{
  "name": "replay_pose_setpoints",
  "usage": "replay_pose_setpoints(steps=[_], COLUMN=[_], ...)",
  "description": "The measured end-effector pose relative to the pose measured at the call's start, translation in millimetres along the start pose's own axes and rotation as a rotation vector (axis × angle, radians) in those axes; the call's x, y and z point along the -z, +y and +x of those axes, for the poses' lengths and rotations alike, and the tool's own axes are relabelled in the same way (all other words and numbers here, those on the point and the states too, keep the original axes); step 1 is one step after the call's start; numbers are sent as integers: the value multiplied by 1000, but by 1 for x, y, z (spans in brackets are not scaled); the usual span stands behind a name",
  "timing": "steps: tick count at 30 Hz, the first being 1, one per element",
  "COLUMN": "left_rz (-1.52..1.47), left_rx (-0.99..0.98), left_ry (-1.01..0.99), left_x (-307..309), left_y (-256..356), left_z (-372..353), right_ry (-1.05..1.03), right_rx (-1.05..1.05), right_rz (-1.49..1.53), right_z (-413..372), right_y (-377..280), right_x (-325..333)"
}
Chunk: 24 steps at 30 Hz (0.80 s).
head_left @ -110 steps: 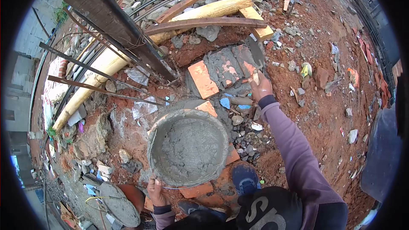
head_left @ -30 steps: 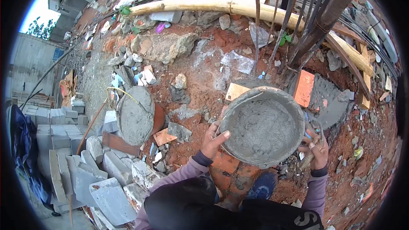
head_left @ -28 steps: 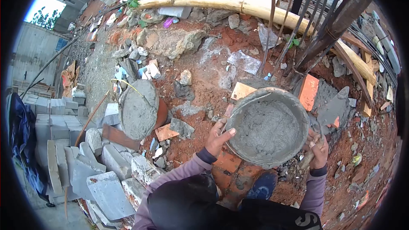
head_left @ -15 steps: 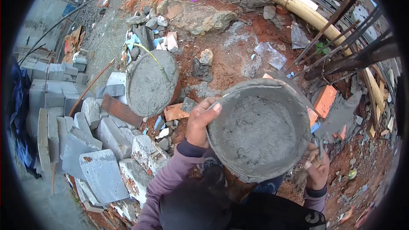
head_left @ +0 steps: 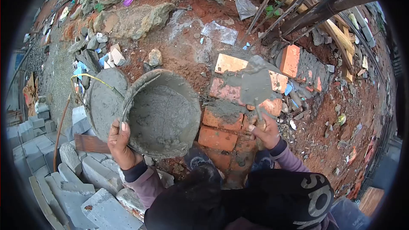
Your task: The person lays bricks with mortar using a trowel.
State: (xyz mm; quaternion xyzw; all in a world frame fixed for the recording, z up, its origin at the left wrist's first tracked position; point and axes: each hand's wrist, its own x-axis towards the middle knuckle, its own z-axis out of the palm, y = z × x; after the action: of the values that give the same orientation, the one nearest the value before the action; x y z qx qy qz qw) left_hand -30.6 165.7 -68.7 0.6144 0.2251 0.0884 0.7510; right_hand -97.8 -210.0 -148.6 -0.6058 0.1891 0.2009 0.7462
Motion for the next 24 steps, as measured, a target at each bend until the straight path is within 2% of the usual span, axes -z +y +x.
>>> replay_pose_setpoints(steps=[1, 3, 6, 8, 10, 13, 16, 17, 20, 22, 24], left_rz=[-5, -8, -158, -206, -179, -195, -166, -169, -186, -188, -167], left_rx=[-6, -14, 113, 140, 155, 203, 215, 220, 227, 221, 220], left_ry=[21, 65, 30, -1, 4, 3, 26, 31, 69, 95, 114], left_x=[3, 3, 9, 6, 4, 8, 24, 28, 39, 58, 71], left_y=[-6, -16, -34, -40, -46, -53, -72, -77, -83, -87, -90], left_z=[3, 6, 20, 22, 21, 28, 31, 32, 30, 26, 19], right_ry=[92, 234, 415, 330, 250, 0, -235, -236, 13, 99, 147], right_rx=[53, 49, 82, 23, -96, -148, 203, -61, -20, 52, -77], right_rz=[-66, 8, 101, 68, -119, -418, -910, -755, -618, -550, -513], right_z=[0, -9, -26, -53, -67, -61, -28, -16, 42, 103, 170], right_y=[-3, -11, -22, -25, -48, -93, -103, -107, -100, -90, -99], right_x=[9, 16, -3, -5, -23, -60, -70, -77, -83, -65, -55])
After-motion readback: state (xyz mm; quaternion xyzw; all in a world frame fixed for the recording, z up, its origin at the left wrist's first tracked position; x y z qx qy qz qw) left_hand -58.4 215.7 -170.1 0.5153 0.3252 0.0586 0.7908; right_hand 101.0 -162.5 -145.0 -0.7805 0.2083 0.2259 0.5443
